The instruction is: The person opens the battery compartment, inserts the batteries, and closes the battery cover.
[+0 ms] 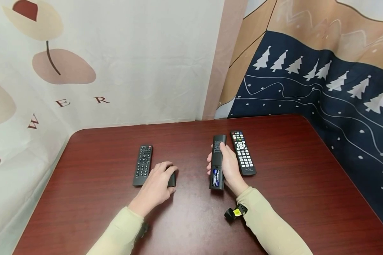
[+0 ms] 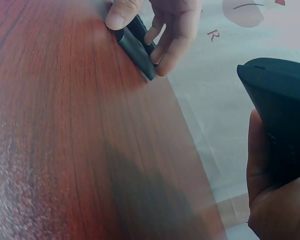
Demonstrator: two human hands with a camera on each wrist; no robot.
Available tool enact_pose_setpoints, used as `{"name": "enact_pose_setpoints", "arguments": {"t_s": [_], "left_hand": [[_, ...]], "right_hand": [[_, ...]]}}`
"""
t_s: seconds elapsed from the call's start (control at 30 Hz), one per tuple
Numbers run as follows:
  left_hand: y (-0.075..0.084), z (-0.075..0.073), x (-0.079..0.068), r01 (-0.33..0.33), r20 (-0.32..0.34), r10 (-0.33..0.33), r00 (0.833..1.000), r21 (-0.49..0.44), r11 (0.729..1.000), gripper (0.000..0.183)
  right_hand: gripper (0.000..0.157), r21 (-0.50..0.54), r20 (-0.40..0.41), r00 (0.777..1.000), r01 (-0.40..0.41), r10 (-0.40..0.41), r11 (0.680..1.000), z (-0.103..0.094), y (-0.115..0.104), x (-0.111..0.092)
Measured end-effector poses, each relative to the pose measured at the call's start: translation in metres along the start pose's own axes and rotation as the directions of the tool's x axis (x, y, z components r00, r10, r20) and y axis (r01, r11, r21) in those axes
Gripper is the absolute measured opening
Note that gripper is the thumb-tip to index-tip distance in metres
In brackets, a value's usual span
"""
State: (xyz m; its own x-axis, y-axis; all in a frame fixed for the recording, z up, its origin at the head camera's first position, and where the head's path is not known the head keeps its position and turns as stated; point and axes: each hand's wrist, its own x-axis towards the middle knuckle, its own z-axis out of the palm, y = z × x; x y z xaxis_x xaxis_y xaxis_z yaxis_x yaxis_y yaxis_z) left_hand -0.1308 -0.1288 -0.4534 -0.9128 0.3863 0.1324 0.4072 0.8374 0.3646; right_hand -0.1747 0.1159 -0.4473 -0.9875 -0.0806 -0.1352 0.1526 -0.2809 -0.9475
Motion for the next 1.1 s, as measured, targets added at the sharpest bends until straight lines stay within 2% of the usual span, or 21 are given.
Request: {"name": "enact_pose_setpoints", "arguments": {"t_s": [0.77,1.1], "left_hand": [[-0.0073,-0.0002,0.0006,0.0,-0.005,0.0,1.0,-0.05,0.999,0.054],[-0.0058,0.0005,0.002,-0.042,-0.055,0.037,0.998,-0.087,0.995,0.051]], "right_hand": [[0.053,-0.005,-0.006,1.0,-0.011,0.011,1.0,0.0014,0.0009,0.0007],[0.054,-0.005,-0.009,1.0,-0.019,0.019,1.0,0.0017,0.0016,0.0015]]}}
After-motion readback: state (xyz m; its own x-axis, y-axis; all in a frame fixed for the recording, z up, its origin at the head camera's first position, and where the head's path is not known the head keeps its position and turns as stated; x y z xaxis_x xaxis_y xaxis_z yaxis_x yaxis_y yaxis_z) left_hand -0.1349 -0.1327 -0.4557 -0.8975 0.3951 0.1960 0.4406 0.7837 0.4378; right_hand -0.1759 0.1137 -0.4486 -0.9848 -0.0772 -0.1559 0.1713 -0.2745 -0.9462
